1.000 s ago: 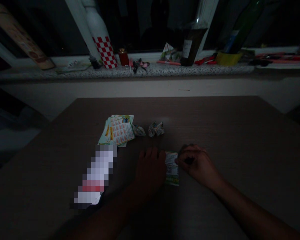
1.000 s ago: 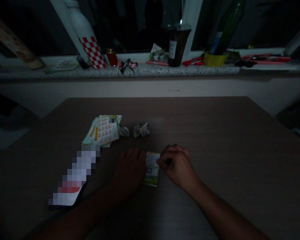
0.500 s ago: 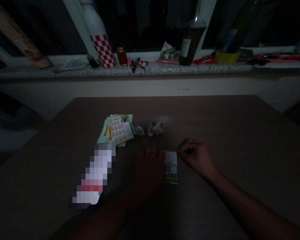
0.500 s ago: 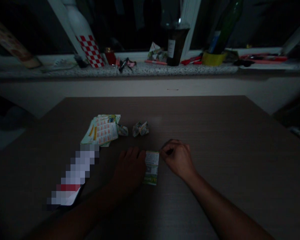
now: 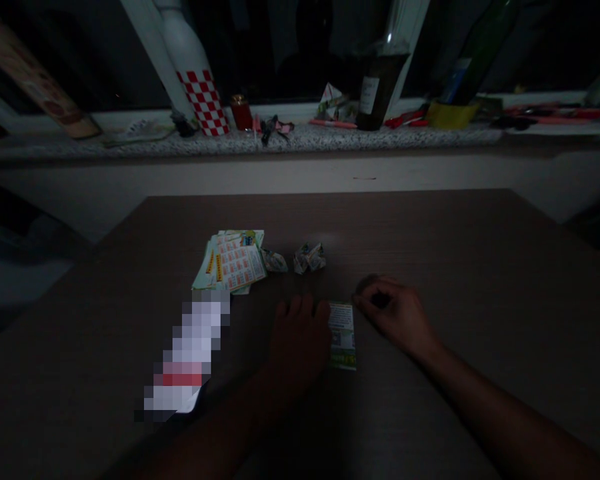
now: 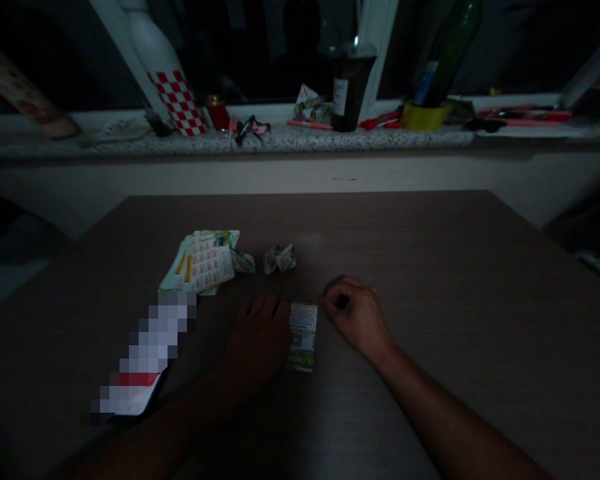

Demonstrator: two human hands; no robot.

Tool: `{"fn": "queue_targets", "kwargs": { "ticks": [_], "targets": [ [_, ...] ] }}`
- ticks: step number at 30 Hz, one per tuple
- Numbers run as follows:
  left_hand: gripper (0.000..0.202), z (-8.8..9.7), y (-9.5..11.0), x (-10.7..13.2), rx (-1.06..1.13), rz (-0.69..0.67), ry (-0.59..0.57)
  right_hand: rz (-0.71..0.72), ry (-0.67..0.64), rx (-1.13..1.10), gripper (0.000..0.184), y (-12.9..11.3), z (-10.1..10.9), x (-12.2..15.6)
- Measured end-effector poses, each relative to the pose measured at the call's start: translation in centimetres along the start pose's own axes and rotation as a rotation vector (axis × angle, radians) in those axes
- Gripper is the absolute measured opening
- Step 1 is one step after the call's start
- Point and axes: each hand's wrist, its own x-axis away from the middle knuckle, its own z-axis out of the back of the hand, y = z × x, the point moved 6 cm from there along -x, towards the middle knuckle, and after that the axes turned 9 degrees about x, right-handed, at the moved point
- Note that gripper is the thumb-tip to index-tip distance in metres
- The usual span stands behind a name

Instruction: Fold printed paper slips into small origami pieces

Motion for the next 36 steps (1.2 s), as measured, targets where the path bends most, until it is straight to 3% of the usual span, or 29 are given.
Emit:
{"fn": "queue_targets", "kwargs": {
  "ticks": [3,9,19,36],
  "targets": [
    [0.013,0.0,0.0,0.0,0.007,-0.003,0.007,0.11,-0.049,0.001,0.006,-0.8,-0.2,0.5],
    [0.011,0.0,-0.1,0.0,0.008,0.001,0.004,0.192,-0.132,0.19,0.011,-0.7,-0.6,1.2],
    [0.011,-0.1,-0.2,0.1,0.017,0.001,0.008,0.195,-0.242,0.302,0.045,-1.6,0.3,2.3],
    [0.011,0.0,-0.7,0.0,0.099,-0.009,0.025,0.174,-0.311,0.204,0.095,-1.1,0.3,3.3]
  ]
}}
